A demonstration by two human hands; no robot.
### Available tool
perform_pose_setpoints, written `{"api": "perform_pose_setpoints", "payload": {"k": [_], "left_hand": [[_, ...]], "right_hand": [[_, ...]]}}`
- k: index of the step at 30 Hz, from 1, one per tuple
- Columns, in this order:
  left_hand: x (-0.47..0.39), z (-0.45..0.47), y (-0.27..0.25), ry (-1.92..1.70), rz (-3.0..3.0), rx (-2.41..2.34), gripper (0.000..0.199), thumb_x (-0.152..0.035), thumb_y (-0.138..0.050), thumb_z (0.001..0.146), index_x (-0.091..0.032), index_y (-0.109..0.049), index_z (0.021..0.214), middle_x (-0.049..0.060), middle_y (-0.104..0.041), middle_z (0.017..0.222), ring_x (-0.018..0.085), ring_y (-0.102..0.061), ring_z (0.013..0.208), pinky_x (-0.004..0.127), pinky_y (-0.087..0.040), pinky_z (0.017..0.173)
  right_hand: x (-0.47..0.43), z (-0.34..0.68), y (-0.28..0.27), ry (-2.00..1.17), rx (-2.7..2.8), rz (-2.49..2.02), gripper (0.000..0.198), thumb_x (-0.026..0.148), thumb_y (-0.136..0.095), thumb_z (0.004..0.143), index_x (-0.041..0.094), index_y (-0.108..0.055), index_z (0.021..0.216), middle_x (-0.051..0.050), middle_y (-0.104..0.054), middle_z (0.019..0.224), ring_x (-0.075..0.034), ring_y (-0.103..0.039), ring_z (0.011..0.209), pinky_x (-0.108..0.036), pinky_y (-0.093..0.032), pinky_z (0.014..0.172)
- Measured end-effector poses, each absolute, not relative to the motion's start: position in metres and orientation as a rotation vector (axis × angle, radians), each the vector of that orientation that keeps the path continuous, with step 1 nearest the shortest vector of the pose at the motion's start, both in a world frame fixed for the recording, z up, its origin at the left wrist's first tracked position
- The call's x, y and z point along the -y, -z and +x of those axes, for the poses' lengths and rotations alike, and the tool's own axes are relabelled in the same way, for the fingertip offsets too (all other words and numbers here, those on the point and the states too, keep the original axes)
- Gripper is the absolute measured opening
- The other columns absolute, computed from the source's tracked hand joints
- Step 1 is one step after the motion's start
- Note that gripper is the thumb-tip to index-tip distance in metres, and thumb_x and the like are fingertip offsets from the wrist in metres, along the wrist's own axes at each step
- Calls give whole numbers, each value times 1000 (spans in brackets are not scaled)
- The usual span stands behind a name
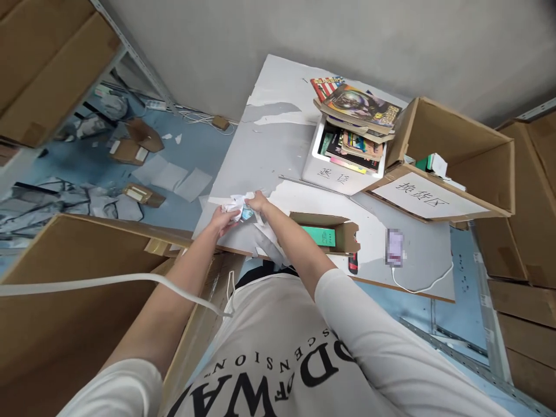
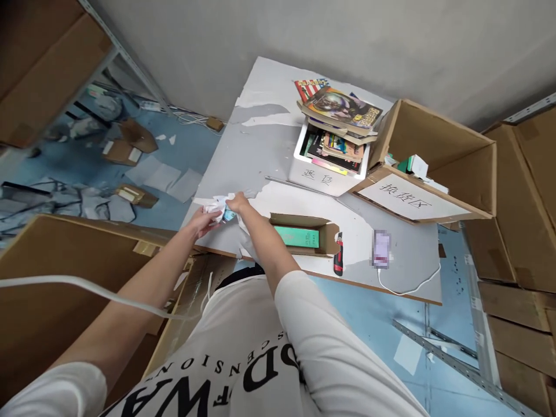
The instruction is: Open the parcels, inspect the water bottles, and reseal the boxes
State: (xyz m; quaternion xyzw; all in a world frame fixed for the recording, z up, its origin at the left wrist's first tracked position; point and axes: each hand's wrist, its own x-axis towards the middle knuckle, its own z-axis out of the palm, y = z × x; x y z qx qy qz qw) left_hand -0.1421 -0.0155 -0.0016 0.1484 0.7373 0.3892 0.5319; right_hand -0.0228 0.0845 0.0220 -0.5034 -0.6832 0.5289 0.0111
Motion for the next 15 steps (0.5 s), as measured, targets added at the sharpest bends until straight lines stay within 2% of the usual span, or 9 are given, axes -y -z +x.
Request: {"api": "perform_pose_setpoints", "payload": {"k": [2,4,6,7,8,10,12,13,15], "left_hand": [[17,-139,16,-798,359,-1891,68,-24,-80,62,-15,-43,117,12,-62,113,20,-63,94,35,-55,75],[13,-135,25,-721,424,-1983,83,-27,-82,59,-12,-36,126,19,-55,126,28,-55,115,41,-50,90],[9,-133,28,-687,559,-2059,101,-29,-83,58,-7,-23,136,25,-41,140,34,-38,132,47,-37,105],[9,-132,25,-673,659,-2099,108,-30,-83,58,-4,-16,140,28,-33,145,37,-28,138,49,-29,110],[10,-130,21,-671,787,-2134,112,-31,-82,59,-3,-12,142,29,-26,148,38,-20,141,51,-23,113],[21,-122,3,-709,1118,-2161,107,-36,-78,64,-4,-14,144,27,-19,152,39,-12,143,52,-20,115],[37,-105,-24,-867,1525,-2033,90,-41,-70,73,-10,-23,143,21,-27,151,33,-22,142,47,-24,115],[47,-92,-38,-918,1701,-1915,78,-42,-65,77,-13,-29,141,18,-37,146,30,-33,137,46,-28,113],[63,-59,-62,-816,2039,-1544,58,-43,-59,83,-18,-42,133,13,-55,130,26,-49,124,42,-36,108]], "right_hand": [[-76,-25,-26,-1678,2123,-1742,71,34,-58,85,-3,-30,138,-31,-47,133,-34,-53,120,-48,-44,97],[-70,-15,-40,-1605,2168,-1713,76,33,-63,82,1,-29,141,-28,-40,141,-33,-45,129,-46,-38,105],[-62,16,-64,-1457,2296,-1375,66,29,-61,83,10,-35,140,-20,-38,146,-27,-44,130,-40,-33,110],[-57,39,-77,-1378,2346,-1137,56,28,-57,85,15,-41,137,-15,-42,144,-23,-48,125,-37,-35,108],[-52,68,-91,-1346,2374,-949,47,27,-53,88,18,-46,133,-12,-48,139,-20,-55,116,-35,-40,103],[-43,130,-113,-1275,2440,-883,31,23,-46,91,19,-57,119,-7,-63,116,-16,-62,96,-33,-47,91],[-37,184,-120,-1172,2553,-1010,27,18,-46,89,18,-61,111,-6,-66,101,-16,-63,88,-32,-50,83],[-35,201,-116,-1142,2656,-1034,28,17,-51,86,18,-62,112,-7,-66,103,-17,-63,91,-33,-50,83],[-34,213,-96,-1080,2872,-1025,43,15,-60,79,19,-58,122,-10,-61,119,-22,-60,106,-36,-49,88]]}}
